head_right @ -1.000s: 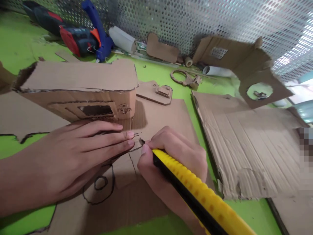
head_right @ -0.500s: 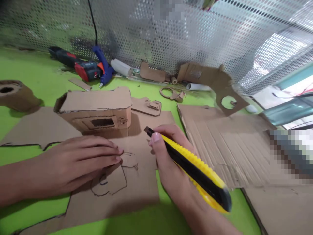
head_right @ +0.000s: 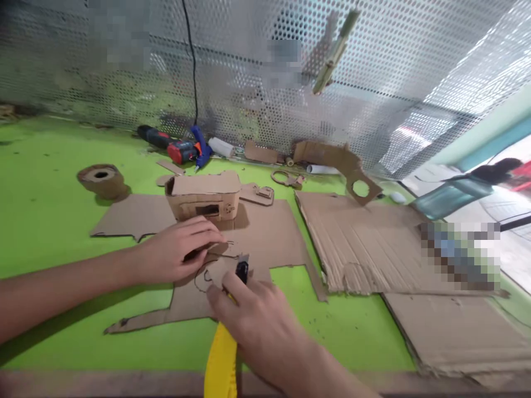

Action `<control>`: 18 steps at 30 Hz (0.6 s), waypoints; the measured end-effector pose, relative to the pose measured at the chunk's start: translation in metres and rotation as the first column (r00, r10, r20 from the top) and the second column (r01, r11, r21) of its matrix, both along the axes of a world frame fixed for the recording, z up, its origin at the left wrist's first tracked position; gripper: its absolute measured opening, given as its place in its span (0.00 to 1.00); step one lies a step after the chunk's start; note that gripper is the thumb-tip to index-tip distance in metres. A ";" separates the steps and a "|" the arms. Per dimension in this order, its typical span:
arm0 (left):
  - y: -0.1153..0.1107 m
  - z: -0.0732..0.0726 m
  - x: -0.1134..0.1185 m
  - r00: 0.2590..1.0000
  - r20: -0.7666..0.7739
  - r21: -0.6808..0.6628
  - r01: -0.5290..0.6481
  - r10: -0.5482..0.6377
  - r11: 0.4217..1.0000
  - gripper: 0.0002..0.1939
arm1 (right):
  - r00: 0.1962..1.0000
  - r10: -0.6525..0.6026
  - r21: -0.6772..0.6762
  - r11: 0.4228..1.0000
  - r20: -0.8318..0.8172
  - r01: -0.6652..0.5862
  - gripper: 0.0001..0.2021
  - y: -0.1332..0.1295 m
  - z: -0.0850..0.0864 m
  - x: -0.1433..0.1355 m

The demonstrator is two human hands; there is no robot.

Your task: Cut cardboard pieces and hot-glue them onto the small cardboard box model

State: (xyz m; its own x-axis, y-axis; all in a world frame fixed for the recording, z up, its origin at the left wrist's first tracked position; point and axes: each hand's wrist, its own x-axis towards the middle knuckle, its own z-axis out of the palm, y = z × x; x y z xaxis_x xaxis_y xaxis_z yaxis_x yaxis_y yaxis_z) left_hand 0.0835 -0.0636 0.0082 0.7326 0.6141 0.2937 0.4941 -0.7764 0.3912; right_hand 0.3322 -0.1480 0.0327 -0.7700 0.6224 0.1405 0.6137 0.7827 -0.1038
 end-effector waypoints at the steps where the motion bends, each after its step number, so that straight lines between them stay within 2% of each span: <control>1: 0.000 0.001 -0.001 1.000 0.020 -0.015 0.001 -0.001 1.000 0.21 | 0.999 -0.035 -0.007 0.999 0.013 0.035 0.08 -0.006 -0.002 0.000; 5: -0.002 0.003 -0.003 0.993 0.120 -0.101 0.014 -0.001 0.995 0.22 | 0.993 -0.107 -0.012 0.994 0.056 0.108 0.10 -0.018 -0.009 0.004; 8: -0.004 0.004 -0.004 0.987 0.159 -0.184 -0.007 0.037 0.983 0.26 | 0.987 -0.161 -0.036 0.986 0.013 0.162 0.10 -0.019 -0.008 0.003; 11: -0.002 0.004 -0.004 0.978 0.184 -0.206 -0.061 0.100 0.977 0.29 | 0.956 -0.293 -0.066 0.954 -0.025 0.291 0.08 -0.016 -0.005 -0.007; 13: 0.001 0.003 -0.004 0.976 0.181 -0.201 -0.082 0.120 0.976 0.28 | 0.929 -0.371 -0.057 0.927 -0.003 0.370 0.12 -0.012 -0.001 -0.019; 14: 0.003 0.002 -0.003 0.977 0.176 -0.203 -0.082 0.119 0.976 0.27 | 0.930 -0.367 -0.044 0.929 0.023 0.368 0.16 -0.010 0.001 -0.026; 16: 0.008 0.000 -0.003 0.981 0.160 -0.212 -0.073 0.108 0.975 0.25 | 0.954 -0.284 -0.012 0.958 0.097 0.286 0.25 -0.004 0.005 -0.041; 18: 0.012 -0.002 -0.004 0.984 0.148 -0.212 -0.068 0.101 0.975 0.23 | 0.973 -0.184 0.001 0.983 0.143 0.186 0.28 0.001 0.008 -0.054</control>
State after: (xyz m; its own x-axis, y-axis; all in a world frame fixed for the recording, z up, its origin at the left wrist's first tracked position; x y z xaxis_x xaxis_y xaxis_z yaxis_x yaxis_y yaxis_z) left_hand 0.0792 -0.0518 0.0063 0.6304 0.7306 0.2625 0.4737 -0.6299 0.6155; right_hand 0.2786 -0.1468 0.0403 -0.6531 0.7567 0.0297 0.7566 0.6537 -0.0144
